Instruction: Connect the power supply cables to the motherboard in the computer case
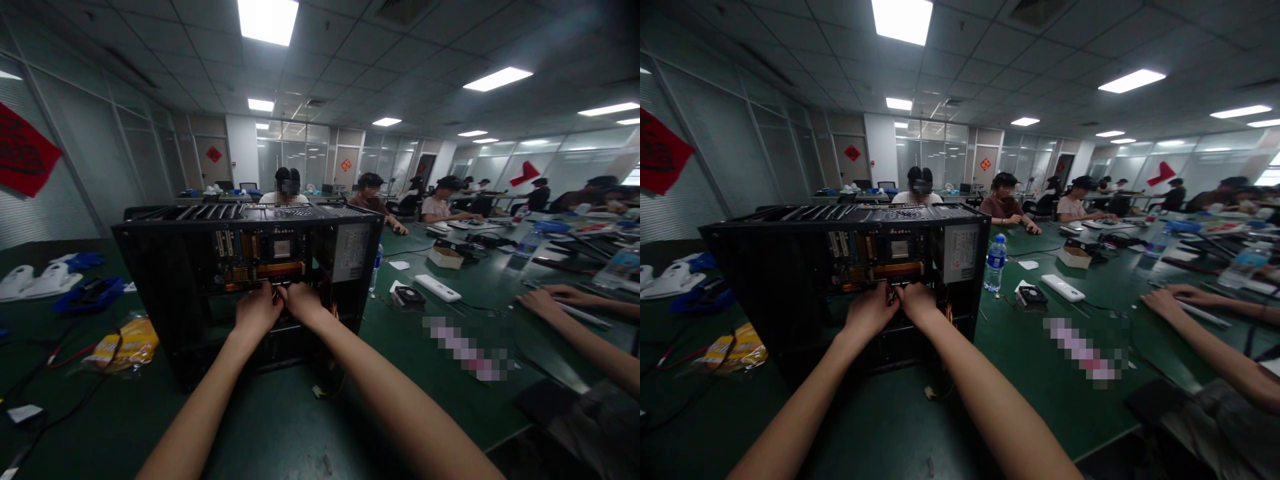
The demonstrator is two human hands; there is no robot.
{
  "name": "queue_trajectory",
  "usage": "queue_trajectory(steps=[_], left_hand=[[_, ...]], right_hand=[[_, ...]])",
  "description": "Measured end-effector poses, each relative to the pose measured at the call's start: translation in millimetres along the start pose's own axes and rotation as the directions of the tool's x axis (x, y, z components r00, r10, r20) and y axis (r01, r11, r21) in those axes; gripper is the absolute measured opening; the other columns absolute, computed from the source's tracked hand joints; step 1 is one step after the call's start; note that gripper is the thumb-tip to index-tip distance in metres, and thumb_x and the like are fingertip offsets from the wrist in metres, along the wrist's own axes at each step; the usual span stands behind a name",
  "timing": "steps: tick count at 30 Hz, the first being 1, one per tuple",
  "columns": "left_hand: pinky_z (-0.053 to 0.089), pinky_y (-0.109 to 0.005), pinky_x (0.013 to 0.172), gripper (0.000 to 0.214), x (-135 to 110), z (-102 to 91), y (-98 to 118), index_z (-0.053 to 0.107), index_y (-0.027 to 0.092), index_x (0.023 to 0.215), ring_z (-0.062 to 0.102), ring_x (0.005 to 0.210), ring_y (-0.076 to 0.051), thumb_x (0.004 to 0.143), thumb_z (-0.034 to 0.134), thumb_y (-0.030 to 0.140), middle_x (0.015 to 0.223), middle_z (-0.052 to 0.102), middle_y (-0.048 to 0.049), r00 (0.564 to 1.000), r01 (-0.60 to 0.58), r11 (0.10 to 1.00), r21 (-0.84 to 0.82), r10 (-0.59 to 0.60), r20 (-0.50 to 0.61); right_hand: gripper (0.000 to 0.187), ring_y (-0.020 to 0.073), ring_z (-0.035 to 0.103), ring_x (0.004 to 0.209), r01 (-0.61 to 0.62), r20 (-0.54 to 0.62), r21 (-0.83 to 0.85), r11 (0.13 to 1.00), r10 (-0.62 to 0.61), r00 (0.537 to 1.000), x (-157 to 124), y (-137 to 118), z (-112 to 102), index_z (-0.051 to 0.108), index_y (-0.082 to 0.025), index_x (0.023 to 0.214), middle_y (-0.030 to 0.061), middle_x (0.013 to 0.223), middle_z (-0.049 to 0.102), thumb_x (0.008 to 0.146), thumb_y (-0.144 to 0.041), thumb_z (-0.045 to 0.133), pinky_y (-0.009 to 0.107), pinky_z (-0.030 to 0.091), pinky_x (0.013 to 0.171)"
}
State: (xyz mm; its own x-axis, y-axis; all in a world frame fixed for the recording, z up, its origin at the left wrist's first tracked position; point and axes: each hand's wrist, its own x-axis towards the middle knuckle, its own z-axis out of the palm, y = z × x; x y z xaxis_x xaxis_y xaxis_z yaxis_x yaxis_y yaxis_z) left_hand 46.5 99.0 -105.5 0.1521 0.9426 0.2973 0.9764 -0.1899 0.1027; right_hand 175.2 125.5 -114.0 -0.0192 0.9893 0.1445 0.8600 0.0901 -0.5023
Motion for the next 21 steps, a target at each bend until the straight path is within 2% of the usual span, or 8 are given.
queue_trajectory(steps=[2, 4, 7, 10, 15, 21], left_hand=[[0.05, -0.035, 0.071, 0.031, 0, -0.1, 0, 0.056, 0.014, 0.114, 0.071, 0.087, -0.031, 0.096, 0.048, 0.037, 0.094, 0.073, -0.0147, 1.0, -0.001, 1.0, -0.008, 0.001, 0.004], [0.049, -0.033, 0.069, 0.027, 0, 0.1, 0, 0.057, 0.015, 0.111, 0.071, 0.087, -0.03, 0.096, 0.048, 0.036, 0.094, 0.072, -0.0137, 1.0, -0.019, 1.0, -0.018, 0.019, 0.018], [0.047, -0.031, 0.067, 0.021, 1, 0.3, -2, 0.061, 0.017, 0.101, 0.07, 0.087, -0.028, 0.095, 0.05, 0.034, 0.095, 0.072, -0.0124, 0.997, -0.059, 0.998, -0.037, 0.06, 0.048], [0.046, -0.03, 0.066, 0.017, 2, 0.2, -4, 0.063, 0.019, 0.095, 0.07, 0.085, -0.026, 0.094, 0.052, 0.031, 0.093, 0.072, -0.0109, 0.993, -0.085, 0.995, -0.059, 0.089, 0.073], [0.047, -0.031, 0.069, 0.018, 3, 0.7, -4, 0.067, 0.019, 0.095, 0.07, 0.088, -0.026, 0.094, 0.051, 0.028, 0.094, 0.073, -0.0106, 0.99, -0.103, 0.991, -0.086, 0.11, 0.089], [0.047, -0.029, 0.07, 0.021, 2, -4.8, -2, 0.069, 0.019, 0.095, 0.07, 0.087, -0.024, 0.094, 0.049, 0.026, 0.094, 0.073, -0.0104, 0.984, -0.127, 0.987, -0.1, 0.138, 0.116]], right_hand=[[0.051, 0.0329, 0.068, 0.105, 0.072, 0.0, -0.082, 0.994, -0.072, 0.997, -7, 5, -10, 0.076, -0.004, 0.104, 0.0278, 0.109, 0.07, 0.103, -0.045, 0.045, 0.033, 0.047, 0.083], [0.049, 0.0278, 0.07, 0.095, 0.158, 0.048, -0.108, 0.981, -0.154, 0.987, -11, 13, -18, 0.078, -0.008, 0.098, 0.0216, 0.102, 0.074, 0.103, -0.043, 0.044, 0.029, 0.045, 0.076], [0.042, 0.0192, 0.069, 0.075, 0.295, 0.115, -0.088, 0.951, -0.284, 0.952, -15, 23, -23, 0.079, -0.015, 0.088, 0.0106, 0.087, 0.077, 0.103, -0.039, 0.048, 0.025, 0.039, 0.062], [0.038, 0.0167, 0.067, 0.071, 0.41, 0.09, -0.046, 0.911, -0.405, 0.91, -17, 26, -21, 0.078, -0.015, 0.089, 0.008, 0.085, 0.077, 0.103, -0.033, 0.048, 0.025, 0.035, 0.06], [0.037, 0.0185, 0.069, 0.077, 0.423, 0.098, -0.009, 0.906, -0.42, 0.902, -17, 27, -18, 0.078, -0.015, 0.091, 0.009, 0.087, 0.077, 0.103, -0.032, 0.047, 0.025, 0.035, 0.062], [0.037, 0.0211, 0.07, 0.091, 0.403, 0.134, 0.015, 0.915, -0.401, 0.906, -19, 25, -20, 0.078, -0.016, 0.102, 0.01, 0.1, 0.077, 0.104, -0.032, 0.044, 0.024, 0.041, 0.073]])
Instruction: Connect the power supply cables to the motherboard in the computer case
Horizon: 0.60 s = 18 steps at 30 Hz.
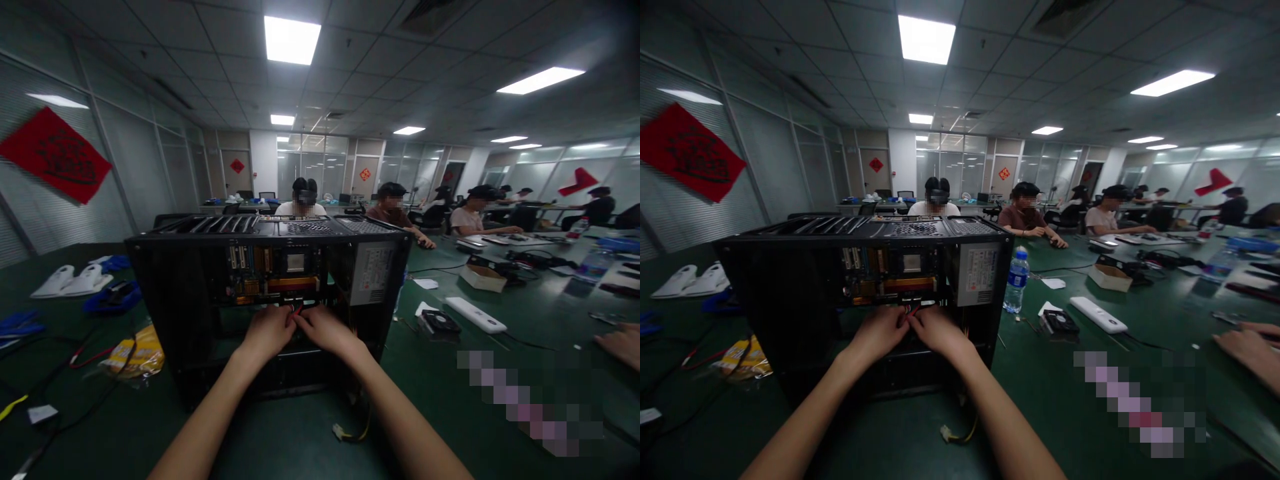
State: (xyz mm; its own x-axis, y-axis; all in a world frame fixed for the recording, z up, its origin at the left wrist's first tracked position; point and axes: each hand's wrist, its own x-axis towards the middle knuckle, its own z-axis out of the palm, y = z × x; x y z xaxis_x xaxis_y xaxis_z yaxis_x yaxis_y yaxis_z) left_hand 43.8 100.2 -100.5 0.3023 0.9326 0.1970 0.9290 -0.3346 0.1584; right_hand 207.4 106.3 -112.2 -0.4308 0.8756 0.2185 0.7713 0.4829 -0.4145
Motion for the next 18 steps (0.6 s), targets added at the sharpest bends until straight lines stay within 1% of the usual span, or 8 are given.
queue_trajectory(steps=[4, 9, 12, 16, 18], left_hand=[[0.049, -0.031, 0.072, 0.024, -2, -2.3, 3, 0.071, 0.019, 0.095, 0.07, 0.088, -0.026, 0.094, 0.047, 0.026, 0.093, 0.073, -0.0112, 1.0, 0.003, 1.0, 0.007, -0.003, -0.003], [0.05, -0.033, 0.074, 0.026, -1, -0.2, 5, 0.073, 0.018, 0.092, 0.07, 0.088, -0.028, 0.092, 0.049, 0.027, 0.093, 0.074, -0.0135, 1.0, 0.004, 1.0, 0.029, -0.003, -0.012], [0.051, -0.034, 0.074, 0.029, -1, -0.7, 7, 0.075, 0.017, 0.091, 0.071, 0.086, -0.029, 0.091, 0.048, 0.026, 0.09, 0.074, -0.0147, 1.0, -0.016, 0.999, 0.047, 0.016, -0.015], [0.05, -0.032, 0.069, 0.028, -1, -1.2, 9, 0.075, 0.018, 0.08, 0.071, 0.079, -0.027, 0.089, 0.05, 0.027, 0.08, 0.073, -0.0128, 0.998, -0.056, 0.996, 0.067, 0.056, -0.002], [0.049, -0.031, 0.068, 0.029, -1, -1.1, 11, 0.075, 0.018, 0.078, 0.07, 0.077, -0.027, 0.089, 0.05, 0.028, 0.078, 0.073, -0.0126, 0.998, -0.058, 0.995, 0.083, 0.059, -0.01]], right_hand=[[0.041, 0.0213, 0.071, 0.093, 0.008, 0.049, 0.018, 1.0, -0.009, 0.999, 2, 0, 1, 0.078, -0.015, 0.101, 0.0104, 0.1, 0.077, 0.105, -0.03, 0.04, 0.024, 0.043, 0.076], [0.037, 0.0208, 0.071, 0.093, 0.064, 0.001, 0.008, 0.998, -0.064, 0.998, 4, 6, 6, 0.076, -0.016, 0.099, 0.0093, 0.1, 0.077, 0.104, -0.028, 0.042, 0.025, 0.042, 0.076], [0.034, 0.0206, 0.071, 0.09, 0.057, -0.009, -0.007, 0.998, -0.057, 0.998, 4, 6, 7, 0.076, -0.015, 0.097, 0.0098, 0.098, 0.076, 0.103, -0.025, 0.045, 0.025, 0.041, 0.072], [0.034, 0.0213, 0.071, 0.089, 0.059, -0.001, -0.016, 0.998, -0.059, 0.998, 3, 5, 5, 0.076, -0.013, 0.096, 0.0113, 0.096, 0.076, 0.102, -0.024, 0.045, 0.025, 0.04, 0.07], [0.034, 0.0212, 0.071, 0.089, 0.059, 0.001, -0.019, 0.998, -0.059, 0.998, 4, 5, 5, 0.076, -0.013, 0.095, 0.011, 0.096, 0.076, 0.103, -0.025, 0.044, 0.025, 0.04, 0.07]])
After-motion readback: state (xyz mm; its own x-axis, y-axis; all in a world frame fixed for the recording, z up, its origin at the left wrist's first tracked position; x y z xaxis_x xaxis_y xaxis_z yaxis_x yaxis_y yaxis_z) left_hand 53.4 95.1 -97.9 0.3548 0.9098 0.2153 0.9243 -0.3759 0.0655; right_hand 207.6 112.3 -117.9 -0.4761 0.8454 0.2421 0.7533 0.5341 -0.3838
